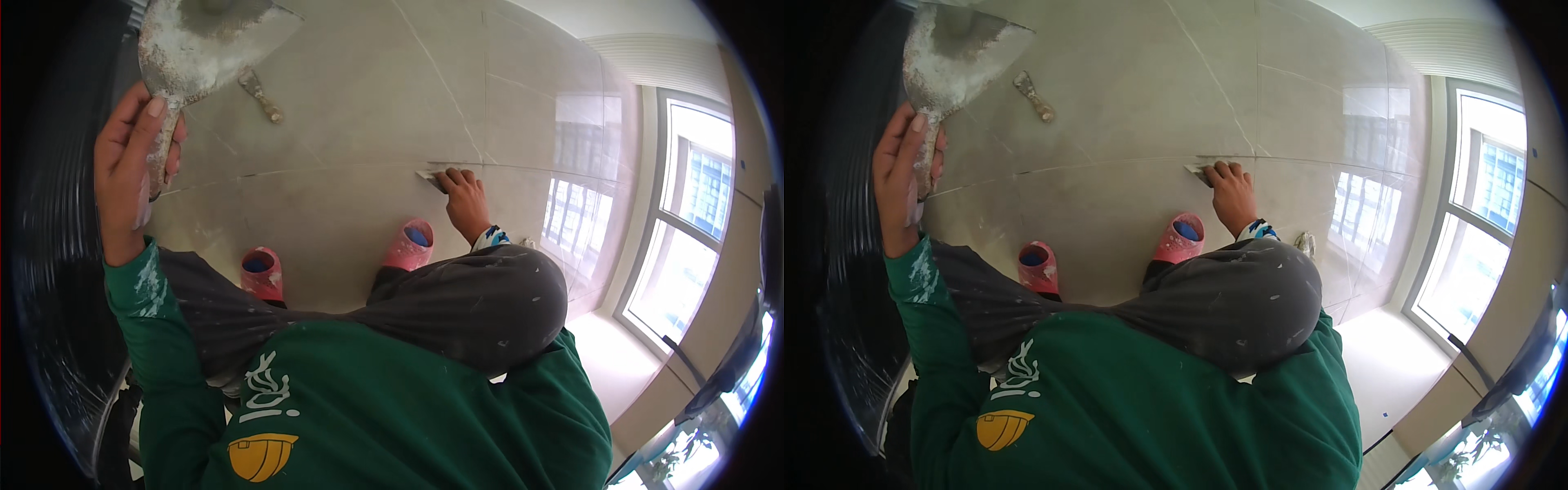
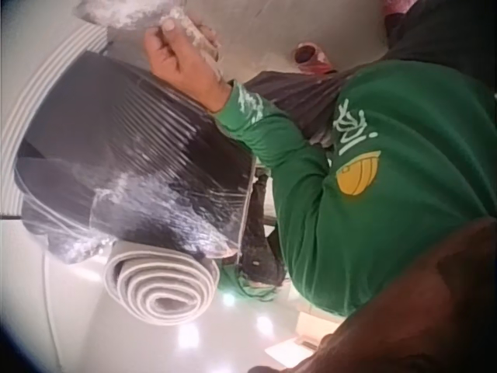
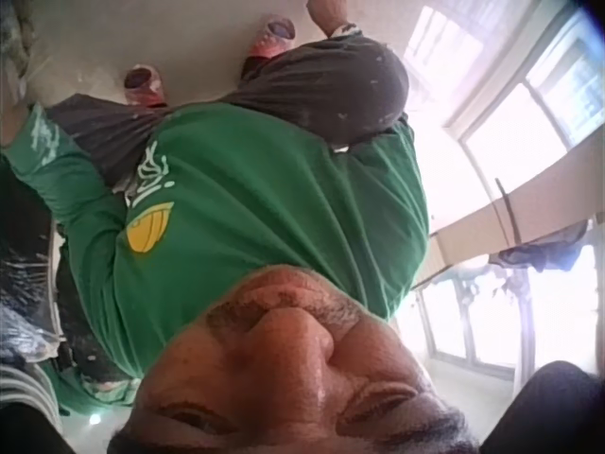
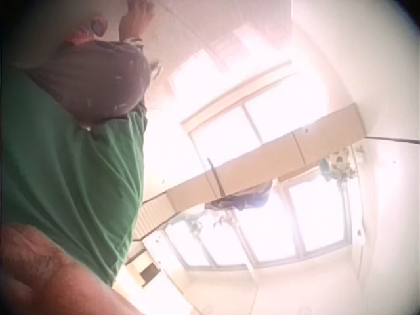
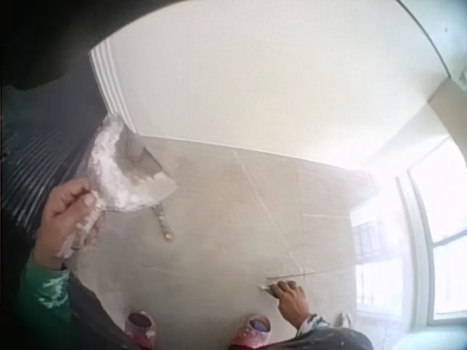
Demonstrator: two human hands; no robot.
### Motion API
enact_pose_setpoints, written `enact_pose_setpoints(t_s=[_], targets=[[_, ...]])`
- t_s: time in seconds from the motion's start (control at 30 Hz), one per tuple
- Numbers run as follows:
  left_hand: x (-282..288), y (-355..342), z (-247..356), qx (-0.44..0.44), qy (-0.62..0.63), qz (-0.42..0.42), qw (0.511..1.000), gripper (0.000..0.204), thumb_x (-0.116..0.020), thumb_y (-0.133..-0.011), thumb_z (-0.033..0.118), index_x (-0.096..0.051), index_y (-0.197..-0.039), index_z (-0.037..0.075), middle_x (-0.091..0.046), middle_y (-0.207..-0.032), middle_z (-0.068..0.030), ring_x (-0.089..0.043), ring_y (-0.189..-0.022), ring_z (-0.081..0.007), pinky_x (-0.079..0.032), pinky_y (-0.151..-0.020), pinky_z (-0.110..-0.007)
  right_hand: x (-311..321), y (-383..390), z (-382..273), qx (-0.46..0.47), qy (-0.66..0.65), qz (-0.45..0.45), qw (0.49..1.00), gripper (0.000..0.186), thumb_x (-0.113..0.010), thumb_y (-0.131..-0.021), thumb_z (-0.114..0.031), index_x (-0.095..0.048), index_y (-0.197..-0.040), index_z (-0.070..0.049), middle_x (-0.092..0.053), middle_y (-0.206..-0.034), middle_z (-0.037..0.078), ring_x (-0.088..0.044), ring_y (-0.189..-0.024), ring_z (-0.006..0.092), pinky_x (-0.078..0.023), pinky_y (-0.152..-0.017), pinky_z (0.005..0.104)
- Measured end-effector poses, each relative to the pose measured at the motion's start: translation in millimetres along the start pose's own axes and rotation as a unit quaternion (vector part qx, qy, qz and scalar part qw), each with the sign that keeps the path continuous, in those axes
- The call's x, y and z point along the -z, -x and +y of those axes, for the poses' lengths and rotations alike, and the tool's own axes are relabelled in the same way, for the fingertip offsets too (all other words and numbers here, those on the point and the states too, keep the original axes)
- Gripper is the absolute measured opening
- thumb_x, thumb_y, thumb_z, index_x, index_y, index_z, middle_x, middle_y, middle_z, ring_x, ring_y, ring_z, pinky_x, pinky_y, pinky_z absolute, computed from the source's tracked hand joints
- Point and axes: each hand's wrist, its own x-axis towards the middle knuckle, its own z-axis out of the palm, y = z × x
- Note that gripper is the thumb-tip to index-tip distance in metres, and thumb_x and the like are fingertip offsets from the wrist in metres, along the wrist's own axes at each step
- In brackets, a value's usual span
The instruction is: The person applies grout to the joints between floor tiles using a putty knife and a trowel, then wipes the excess away with a cloth.
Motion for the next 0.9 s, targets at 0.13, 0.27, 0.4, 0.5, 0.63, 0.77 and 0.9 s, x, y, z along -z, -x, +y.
enact_pose_setpoints(t_s=[0.13, 0.27, 0.4, 0.5, 0.63, 0.77, 0.9], targets=[[2.6, -3.3, -8.5, 0.017, -0.018, 0.007, 1.000, 0.035, -0.061, -0.107, 0.027, -0.065, -0.131, 0.002, -0.066, -0.083, -0.0013, -0.053, -0.057, -0.0027, -0.039, -0.050, -0.019, -13.4, -11.7, -18.9, 0.037, 0.001, 0.069, 0.997, 0.051, -0.055, -0.088, -0.002, -0.061, -0.138, -0.012, -0.061, -0.132, 0.009, -0.055, -0.124, 0.0337, -0.046, -0.097, 0.0464], [3.2, 1.2, -10.6, 0.001, -0.004, 0.011, 1.000, 0.033, -0.061, -0.107, 0.027, -0.066, -0.128, 0.003, -0.066, -0.082, -0.0012, -0.053, -0.057, -0.0027, -0.039, -0.050, -0.019, -25.3, 0.0, -22.3, 0.047, 0.004, 0.035, 0.998, 0.050, -0.055, -0.088, -0.003, -0.061, -0.138, -0.010, -0.061, -0.132, 0.010, -0.055, -0.121, 0.0342, -0.047, -0.095, 0.0461], [4.8, 0.9, -8.9, 0.013, -0.015, 0.013, 1.000, 0.033, -0.061, -0.107, 0.027, -0.066, -0.129, 0.003, -0.066, -0.082, -0.0011, -0.053, -0.057, -0.0030, -0.039, -0.049, -0.019, -13.0, -17.4, -24.2, 0.071, -0.002, 0.060, 0.996, 0.051, -0.056, -0.088, -0.004, -0.060, -0.139, -0.010, -0.061, -0.131, 0.009, -0.056, -0.120, 0.0343, -0.048, -0.093, 0.0460], [-16.7, -9.5, 10.0, -0.014, 0.004, -0.013, 1.000, 0.033, -0.061, -0.107, 0.026, -0.066, -0.129, 0.003, -0.066, -0.082, -0.0010, -0.053, -0.057, -0.0030, -0.040, -0.050, -0.019, -4.8, -12.8, -10.0, 0.057, 0.017, 0.096, 0.994, 0.052, -0.056, -0.088, -0.003, -0.060, -0.139, -0.010, -0.061, -0.130, 0.009, -0.057, -0.119, 0.0342, -0.048, -0.091, 0.0455], [-34.2, -1.0, 42.8, -0.014, -0.009, 0.027, 1.000, 0.032, -0.060, -0.107, 0.025, -0.066, -0.129, 0.002, -0.066, -0.082, -0.0010, -0.053, -0.058, -0.0029, -0.040, -0.051, -0.019, 15.1, 11.7, 19.4, 0.012, -0.070, 0.064, 0.995, 0.054, -0.053, -0.085, 0.003, -0.063, -0.136, -0.009, -0.064, -0.132, 0.014, -0.058, -0.117, 0.0385, -0.049, -0.097, 0.0474], [-39.8, 23.2, 53.0, -0.018, -0.019, 0.007, 1.000, 0.032, -0.060, -0.107, 0.023, -0.065, -0.131, 0.002, -0.066, -0.083, -0.0013, -0.053, -0.058, -0.0032, -0.040, -0.052, -0.018, 26.5, 29.8, 101.7, -0.191, -0.168, 0.095, 0.962, 0.053, -0.049, -0.085, 0.003, -0.065, -0.135, -0.004, -0.069, -0.122, 0.028, -0.063, -0.111, 0.0499, -0.050, -0.101, 0.0526], [-42.6, 73.3, 48.3, -0.039, -0.019, -0.019, 0.999, 0.033, -0.059, -0.108, 0.023, -0.065, -0.132, 0.002, -0.066, -0.084, -0.0018, -0.053, -0.058, -0.0032, -0.041, -0.053, -0.018, 16.4, 56.5, 135.3, -0.258, -0.128, 0.141, 0.947, 0.047, -0.057, -0.083, -0.005, -0.065, -0.129, 0.002, -0.071, -0.106, 0.030, -0.069, -0.101, 0.0486, -0.055, -0.091, 0.0551]])
